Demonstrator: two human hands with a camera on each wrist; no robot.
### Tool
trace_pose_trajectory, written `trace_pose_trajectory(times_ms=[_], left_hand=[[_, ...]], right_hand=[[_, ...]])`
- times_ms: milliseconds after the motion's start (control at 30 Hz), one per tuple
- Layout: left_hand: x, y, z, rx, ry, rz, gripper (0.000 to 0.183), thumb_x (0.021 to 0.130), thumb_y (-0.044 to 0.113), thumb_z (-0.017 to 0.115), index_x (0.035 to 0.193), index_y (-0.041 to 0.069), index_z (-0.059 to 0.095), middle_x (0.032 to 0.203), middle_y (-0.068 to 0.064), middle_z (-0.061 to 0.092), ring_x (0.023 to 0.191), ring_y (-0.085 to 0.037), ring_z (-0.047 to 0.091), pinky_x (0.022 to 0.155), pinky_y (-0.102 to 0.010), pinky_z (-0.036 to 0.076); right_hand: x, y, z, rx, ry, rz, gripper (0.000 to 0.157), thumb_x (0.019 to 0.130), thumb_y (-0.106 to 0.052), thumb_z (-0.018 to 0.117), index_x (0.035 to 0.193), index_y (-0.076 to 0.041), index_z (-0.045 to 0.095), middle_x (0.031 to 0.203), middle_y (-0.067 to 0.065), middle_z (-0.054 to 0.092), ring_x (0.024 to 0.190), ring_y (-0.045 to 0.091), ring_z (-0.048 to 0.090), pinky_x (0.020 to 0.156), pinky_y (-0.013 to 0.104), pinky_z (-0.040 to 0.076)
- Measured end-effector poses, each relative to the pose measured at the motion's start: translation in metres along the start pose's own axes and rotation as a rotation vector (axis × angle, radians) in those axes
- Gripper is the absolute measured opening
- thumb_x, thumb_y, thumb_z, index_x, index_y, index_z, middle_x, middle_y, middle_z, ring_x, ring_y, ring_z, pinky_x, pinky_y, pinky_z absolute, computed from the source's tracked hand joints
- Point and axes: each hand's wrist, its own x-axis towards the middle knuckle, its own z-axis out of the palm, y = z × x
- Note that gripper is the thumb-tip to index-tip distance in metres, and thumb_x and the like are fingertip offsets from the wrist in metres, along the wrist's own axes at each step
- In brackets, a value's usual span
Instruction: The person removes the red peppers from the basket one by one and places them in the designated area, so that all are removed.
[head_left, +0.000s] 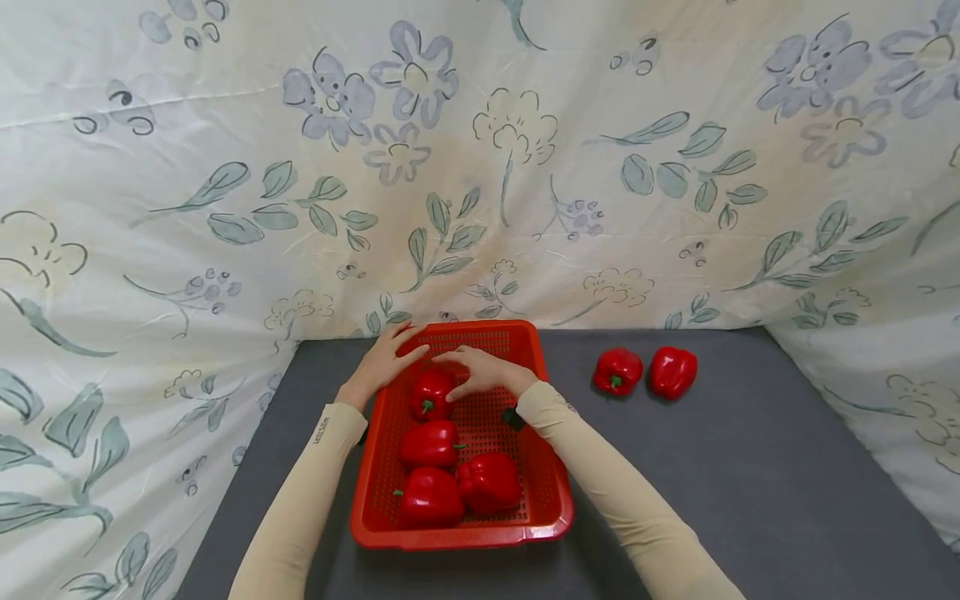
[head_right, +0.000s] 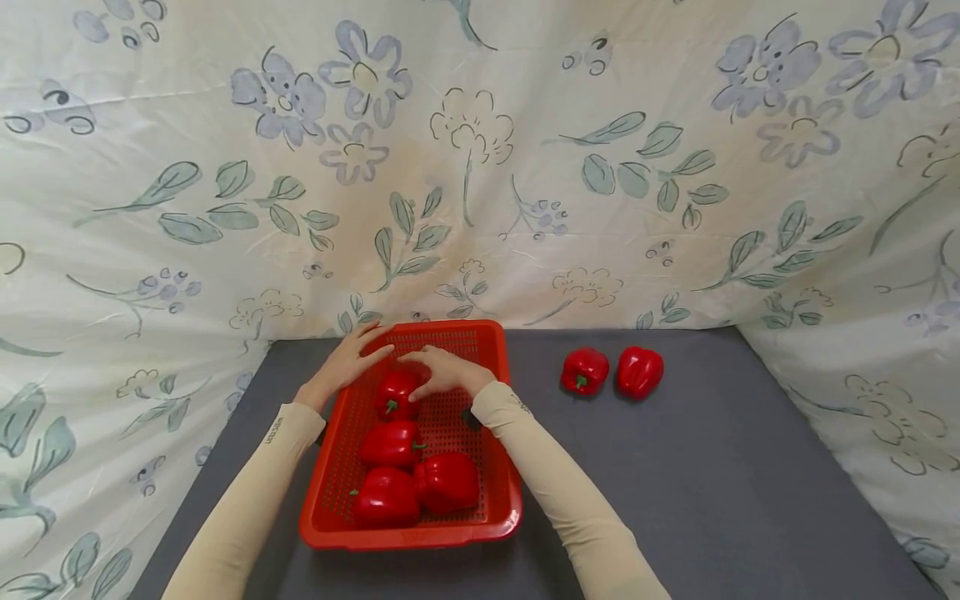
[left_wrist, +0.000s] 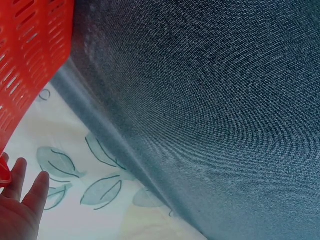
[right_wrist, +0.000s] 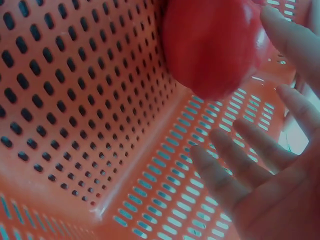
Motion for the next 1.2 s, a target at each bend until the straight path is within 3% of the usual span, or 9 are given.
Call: trace_pose_trajectory(times_ms=[267, 633, 1200], left_hand=[[-0.001, -0.002, 0.000, 0.004, 0.000, 0.004, 0.059, 0.090, 0.055, 0.047, 0.142, 0.027, 0.039, 0.152, -0.006, 0.024, 0.138, -0.031, 0.023, 0.107, -0.059, 0.024], [0.000, -0.003, 0.002, 0.007, 0.003, -0.003, 0.060, 0.090, 0.056, 0.046, 0.142, 0.027, 0.038, 0.152, -0.006, 0.023, 0.138, -0.032, 0.023, 0.106, -0.060, 0.024], [-0.003, 0.000, 0.000, 0.000, 0.000, -0.006, 0.060, 0.090, 0.055, 0.046, 0.142, 0.026, 0.039, 0.152, -0.007, 0.023, 0.138, -0.032, 0.023, 0.105, -0.061, 0.024]], right_hand=[[0.006, -0.001, 0.008, -0.022, -0.008, -0.062, 0.068, 0.081, -0.031, 0.071, 0.141, -0.021, 0.040, 0.132, 0.008, 0.044, 0.115, 0.021, 0.044, 0.097, 0.037, 0.041], [0.014, -0.002, 0.018, -0.054, -0.046, -0.037, 0.071, 0.081, -0.034, 0.071, 0.142, -0.025, 0.038, 0.132, 0.008, 0.042, 0.116, 0.018, 0.044, 0.100, 0.034, 0.039], [0.014, -0.004, 0.019, -0.073, -0.017, -0.041, 0.066, 0.081, -0.032, 0.071, 0.140, -0.024, 0.042, 0.131, 0.008, 0.043, 0.116, 0.019, 0.044, 0.099, 0.034, 0.040]])
